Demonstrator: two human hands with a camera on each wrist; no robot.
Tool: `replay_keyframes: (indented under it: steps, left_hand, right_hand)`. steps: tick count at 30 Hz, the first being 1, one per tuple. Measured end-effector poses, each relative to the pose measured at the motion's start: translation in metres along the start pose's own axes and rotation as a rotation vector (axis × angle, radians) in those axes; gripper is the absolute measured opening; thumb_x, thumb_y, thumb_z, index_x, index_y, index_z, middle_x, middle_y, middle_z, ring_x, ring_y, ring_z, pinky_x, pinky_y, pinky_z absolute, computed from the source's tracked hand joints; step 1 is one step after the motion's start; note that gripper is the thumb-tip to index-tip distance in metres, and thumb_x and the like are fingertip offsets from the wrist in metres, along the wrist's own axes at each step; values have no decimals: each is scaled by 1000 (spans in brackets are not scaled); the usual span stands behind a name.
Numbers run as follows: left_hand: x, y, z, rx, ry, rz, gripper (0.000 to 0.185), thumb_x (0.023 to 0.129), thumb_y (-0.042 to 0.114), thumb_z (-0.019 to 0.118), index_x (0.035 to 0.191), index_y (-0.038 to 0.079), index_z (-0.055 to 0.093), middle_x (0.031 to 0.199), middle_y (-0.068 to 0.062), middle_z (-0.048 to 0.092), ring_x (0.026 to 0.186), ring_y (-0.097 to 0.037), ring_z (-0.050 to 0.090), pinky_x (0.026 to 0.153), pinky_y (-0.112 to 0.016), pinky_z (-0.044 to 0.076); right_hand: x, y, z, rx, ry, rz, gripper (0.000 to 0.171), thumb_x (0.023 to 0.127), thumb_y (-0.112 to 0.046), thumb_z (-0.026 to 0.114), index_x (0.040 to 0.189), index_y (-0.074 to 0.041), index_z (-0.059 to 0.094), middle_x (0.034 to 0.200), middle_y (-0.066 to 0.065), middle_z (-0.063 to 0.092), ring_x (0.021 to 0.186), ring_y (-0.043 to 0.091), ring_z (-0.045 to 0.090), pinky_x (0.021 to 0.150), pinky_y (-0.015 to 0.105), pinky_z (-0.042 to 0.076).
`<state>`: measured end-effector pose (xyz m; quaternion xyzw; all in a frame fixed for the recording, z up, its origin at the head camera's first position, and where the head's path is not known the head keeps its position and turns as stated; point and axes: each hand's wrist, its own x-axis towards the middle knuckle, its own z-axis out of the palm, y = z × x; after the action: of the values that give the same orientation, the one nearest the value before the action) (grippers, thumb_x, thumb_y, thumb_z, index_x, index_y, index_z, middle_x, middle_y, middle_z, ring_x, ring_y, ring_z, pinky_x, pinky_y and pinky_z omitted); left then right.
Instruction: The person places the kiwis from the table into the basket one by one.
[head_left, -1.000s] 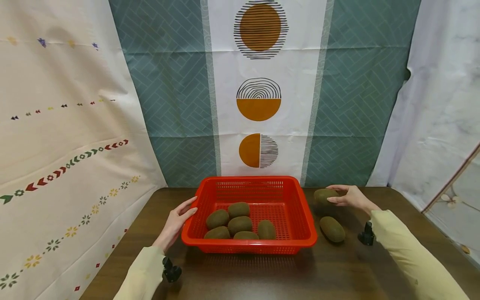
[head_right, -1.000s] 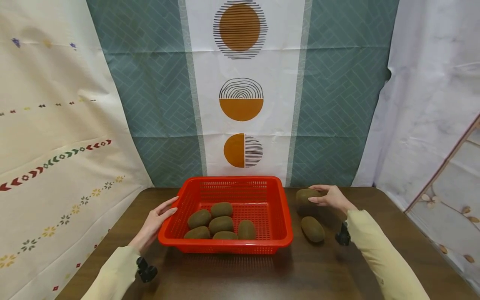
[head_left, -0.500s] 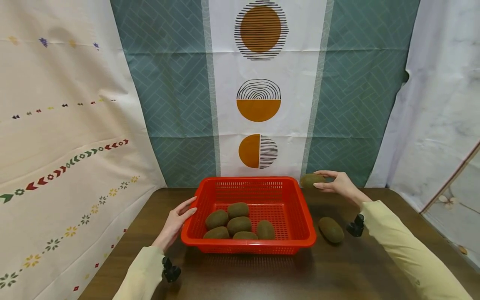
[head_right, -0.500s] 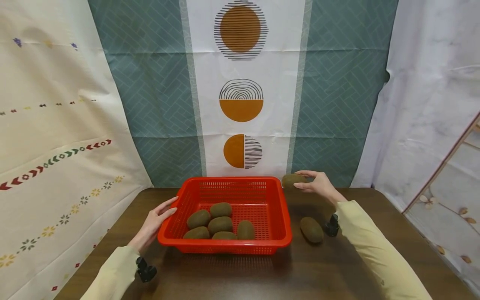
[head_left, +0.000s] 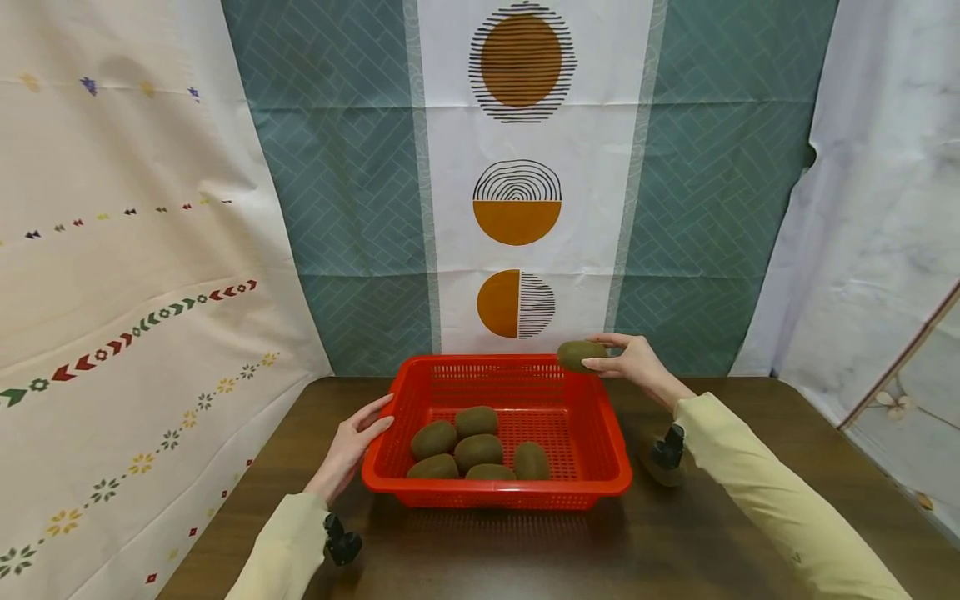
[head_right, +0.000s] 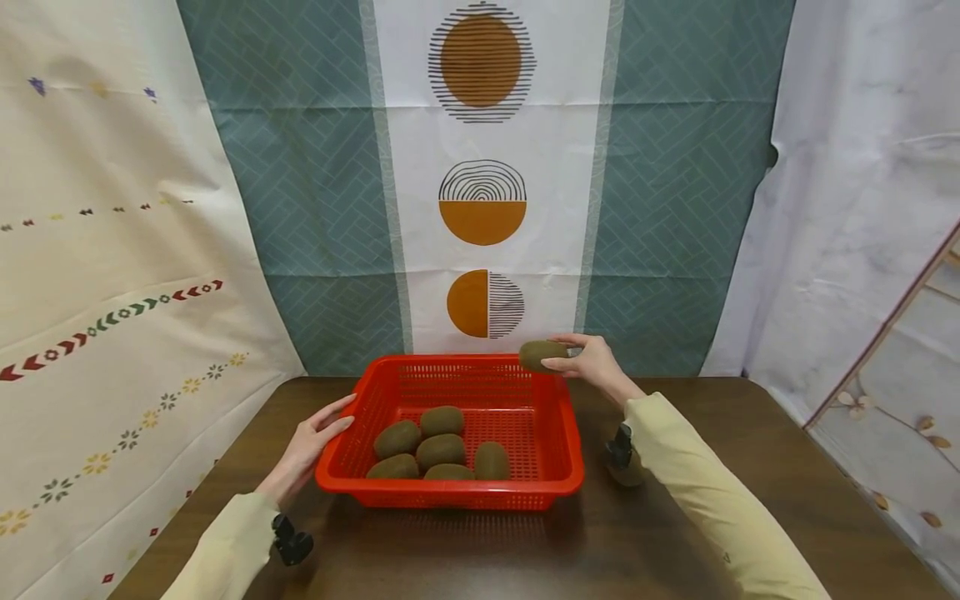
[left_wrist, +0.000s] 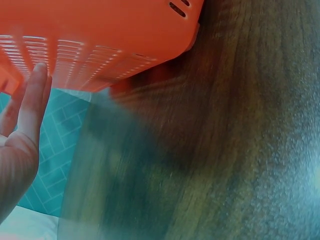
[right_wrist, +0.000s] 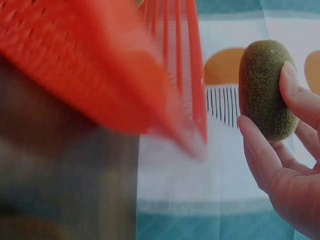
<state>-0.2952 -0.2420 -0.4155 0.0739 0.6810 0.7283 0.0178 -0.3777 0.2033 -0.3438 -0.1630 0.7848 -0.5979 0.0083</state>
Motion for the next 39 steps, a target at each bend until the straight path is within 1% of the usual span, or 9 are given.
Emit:
replay_keyframes:
  steps: [3, 5, 13, 16, 22, 23, 30, 32, 39]
  left_hand:
    - [-1, 0, 0, -7, 4, -3, 51, 89, 13, 59, 136, 5, 40, 129, -23, 43, 106, -39, 50, 79, -43, 47]
    - [-1, 0, 0, -9, 5, -7, 51, 89, 13, 59, 136, 6, 40, 129, -23, 43, 107, -39, 50, 78, -43, 47]
    - [-1, -1, -1, -9, -11, -1, 52, 89, 15, 59, 136, 6, 39, 130, -23, 42, 107, -39, 50, 78, -44, 47]
    - [0, -1, -1, 0, -8, 10, 53, 89, 16, 59, 137, 6, 39, 130, -23, 42, 106, -38, 51, 78, -44, 47]
    - [-1, -1, -1, 0, -6, 8, 52, 89, 15, 59, 136, 5, 40, 129, -23, 43, 105, -39, 51, 77, -44, 47]
    - [-1, -1, -1, -3, -2, 3, 52, 88, 14, 60, 136, 6, 40, 129, -23, 44, 105, -39, 52, 77, -44, 47]
    - [1, -1, -1, 10, -3, -4, 51, 89, 14, 59, 136, 7, 40, 129, -22, 44, 104, -37, 52, 77, -44, 47]
    - [1, -1, -2, 12, -1, -5, 51, 89, 14, 59, 136, 7, 40, 129, -22, 44, 104, -37, 52, 77, -44, 48]
    - [1, 0, -1, 4, 2, -8, 50, 89, 13, 58, 136, 6, 40, 129, -22, 44, 106, -37, 51, 78, -43, 47]
  right_hand:
    - [7, -7, 15, -15, 14, 16, 55, 76, -15, 74, 124, 0, 53, 124, 24, 39, 80, 24, 63, 80, 48, 45]
    - [12, -10, 26, -18, 14, 17, 54, 76, -16, 74, 124, -1, 54, 124, 22, 41, 82, 24, 62, 80, 46, 46]
    - [27, -9, 63, 40, -11, 27, 50, 77, -7, 72, 122, 3, 53, 118, 24, 45, 87, 27, 60, 79, 45, 47]
    - [32, -4, 75, -5, -19, 53, 50, 76, -7, 73, 122, 2, 54, 115, 22, 50, 87, 26, 60, 77, 42, 49]
    - [37, 10, 96, -99, -5, 111, 46, 73, -10, 76, 115, 0, 61, 109, 17, 57, 79, 22, 60, 71, 39, 51]
    - [37, 12, 99, -106, 1, 121, 45, 72, -10, 76, 114, 0, 62, 109, 16, 57, 77, 21, 60, 69, 38, 51]
    - [39, 25, 110, -129, 13, 152, 40, 73, -7, 75, 110, 1, 62, 100, 12, 61, 74, 21, 59, 74, 45, 49]
    - [40, 27, 112, -132, 22, 161, 40, 73, -7, 75, 110, 1, 63, 98, 13, 61, 73, 21, 59, 73, 45, 49]
    - [40, 36, 120, -167, 40, 199, 38, 73, -7, 74, 109, 1, 63, 107, 19, 58, 80, 24, 58, 68, 39, 52]
